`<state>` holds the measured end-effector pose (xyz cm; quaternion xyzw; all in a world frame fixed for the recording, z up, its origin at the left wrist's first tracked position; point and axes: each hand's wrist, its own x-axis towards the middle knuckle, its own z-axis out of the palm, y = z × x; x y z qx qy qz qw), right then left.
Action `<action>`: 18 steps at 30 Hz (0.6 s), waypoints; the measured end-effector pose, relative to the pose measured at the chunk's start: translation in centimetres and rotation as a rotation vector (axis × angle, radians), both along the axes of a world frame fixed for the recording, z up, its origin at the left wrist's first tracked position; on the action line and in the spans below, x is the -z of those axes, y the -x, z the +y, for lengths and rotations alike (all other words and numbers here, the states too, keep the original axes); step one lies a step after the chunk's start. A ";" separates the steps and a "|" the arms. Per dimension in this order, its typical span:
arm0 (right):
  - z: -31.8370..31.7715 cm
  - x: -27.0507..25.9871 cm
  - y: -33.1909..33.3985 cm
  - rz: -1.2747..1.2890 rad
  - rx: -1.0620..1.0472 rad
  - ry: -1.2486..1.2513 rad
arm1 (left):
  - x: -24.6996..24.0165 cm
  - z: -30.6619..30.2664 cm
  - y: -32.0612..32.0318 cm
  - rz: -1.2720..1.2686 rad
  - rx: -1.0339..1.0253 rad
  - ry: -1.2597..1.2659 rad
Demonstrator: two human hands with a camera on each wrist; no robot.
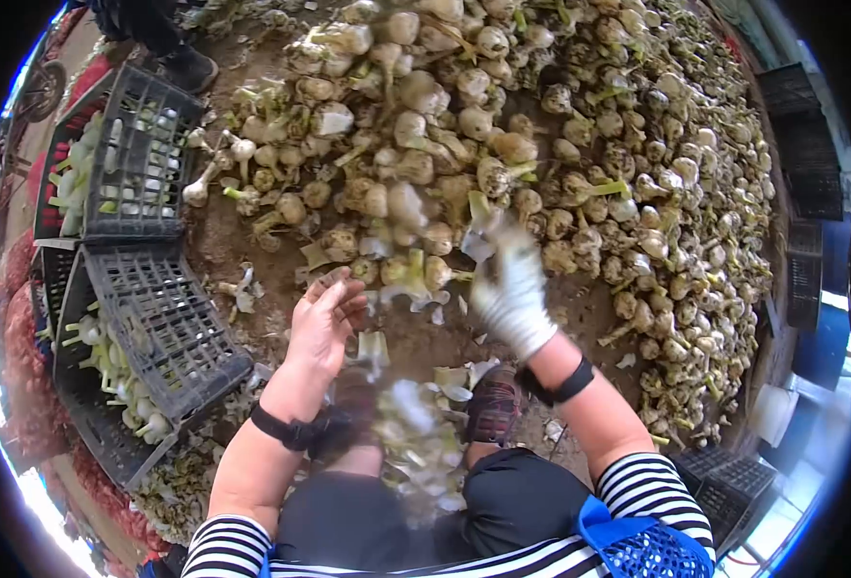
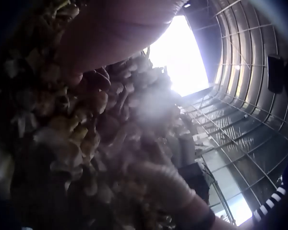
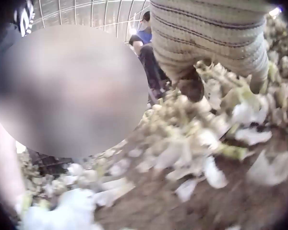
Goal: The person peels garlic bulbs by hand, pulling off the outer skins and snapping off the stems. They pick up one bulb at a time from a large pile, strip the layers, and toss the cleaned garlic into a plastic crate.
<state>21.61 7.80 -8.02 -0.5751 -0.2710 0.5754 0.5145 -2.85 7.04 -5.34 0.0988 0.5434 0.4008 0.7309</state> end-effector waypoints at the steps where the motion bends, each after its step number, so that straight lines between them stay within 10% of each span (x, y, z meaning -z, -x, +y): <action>1: 1.2 0.6 -2.2 -0.725 0.047 -0.143 | -0.1 -0.2 -0.5 0.016 0.020 0.022; 2: 2.3 1.1 -4.4 -1.445 0.089 -0.288 | -0.1 -0.2 -1.0 0.011 0.023 0.028; 6: 7.6 0.9 -6.0 -1.974 -0.439 -0.172 | -0.3 0.0 -3.1 0.068 0.137 -0.016; 10: 7.6 -0.4 -6.1 -1.669 -0.603 0.038 | 0.0 -0.6 -3.5 0.064 0.314 -0.090; 13: 1.9 -4.1 -1.7 -0.902 -0.480 -0.461 | -0.6 -1.3 -4.0 0.146 0.479 -0.400; 15: -1.3 -5.5 0.8 -0.749 -0.551 -0.605 | -3.6 -1.5 -4.2 -0.270 0.472 -0.193; 18: -2.0 -6.4 0.9 -0.873 -0.469 -0.824 | -2.5 -3.0 -3.1 -0.132 0.397 -0.260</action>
